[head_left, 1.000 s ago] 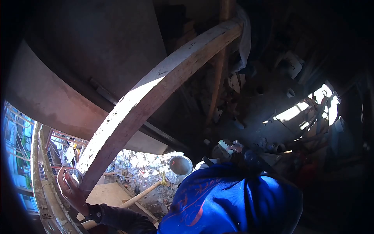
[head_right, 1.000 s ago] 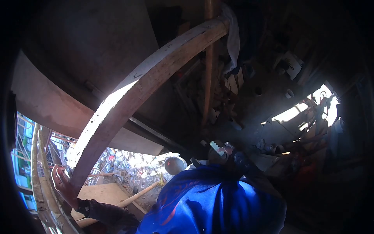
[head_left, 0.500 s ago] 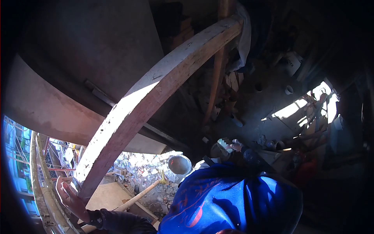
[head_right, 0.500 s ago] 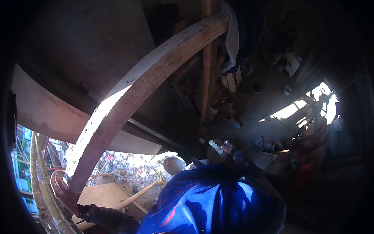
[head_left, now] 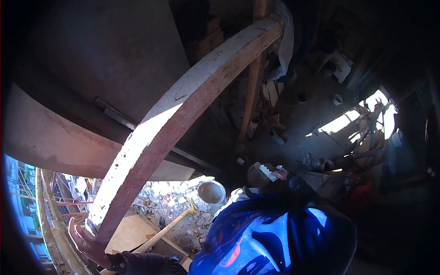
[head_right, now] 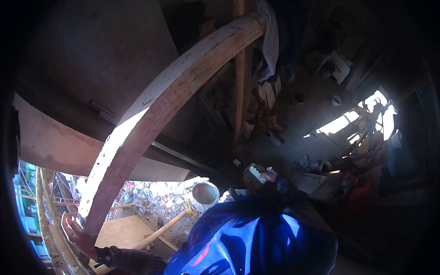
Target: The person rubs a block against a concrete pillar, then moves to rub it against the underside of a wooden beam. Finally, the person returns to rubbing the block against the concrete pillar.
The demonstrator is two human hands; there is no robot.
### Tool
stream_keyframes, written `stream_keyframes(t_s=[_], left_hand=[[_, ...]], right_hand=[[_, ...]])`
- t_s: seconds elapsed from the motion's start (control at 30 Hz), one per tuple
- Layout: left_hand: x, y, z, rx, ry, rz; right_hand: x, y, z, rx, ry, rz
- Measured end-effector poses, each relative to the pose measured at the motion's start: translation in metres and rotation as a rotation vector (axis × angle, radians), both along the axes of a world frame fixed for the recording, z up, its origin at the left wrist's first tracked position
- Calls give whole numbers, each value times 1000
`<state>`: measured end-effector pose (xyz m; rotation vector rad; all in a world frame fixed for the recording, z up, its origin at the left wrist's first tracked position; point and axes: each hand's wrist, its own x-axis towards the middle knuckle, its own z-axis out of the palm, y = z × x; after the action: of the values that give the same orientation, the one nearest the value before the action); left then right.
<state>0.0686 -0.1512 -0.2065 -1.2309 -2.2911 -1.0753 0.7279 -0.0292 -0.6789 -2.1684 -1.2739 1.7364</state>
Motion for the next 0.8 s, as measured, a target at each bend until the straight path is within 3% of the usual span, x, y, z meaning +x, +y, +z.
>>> stream_keyframes(t_s=[0.2,0.3,0.37,0.43,0.5,0.6,0.73,0.77,0.8], left_hand=[[1,0,3,-9,53,-33],[1,0,1,2,28,-17],[0,-1,4,-41,35,10],[9,4,6,-5,-14,34],[12,5,5,25,-58,19],[9,3,4,40,-67,-36],[5,4,4,35,-55,-45],[2,4,3,27,-74,-54],[1,4,2,38,-70,-53]], right_hand=[[3,-5,-4,-21,76,27],[25,-16,-86,153,66,-2],[-2,-29,-11,258,129,-117],[-8,-33,10,327,128,-105],[5,-36,-23,352,61,37],[3,-43,1,110,119,-28],[20,-57,-65,180,154,-81],[10,-60,-21,168,122,-119],[9,-59,-13,150,142,-115]])
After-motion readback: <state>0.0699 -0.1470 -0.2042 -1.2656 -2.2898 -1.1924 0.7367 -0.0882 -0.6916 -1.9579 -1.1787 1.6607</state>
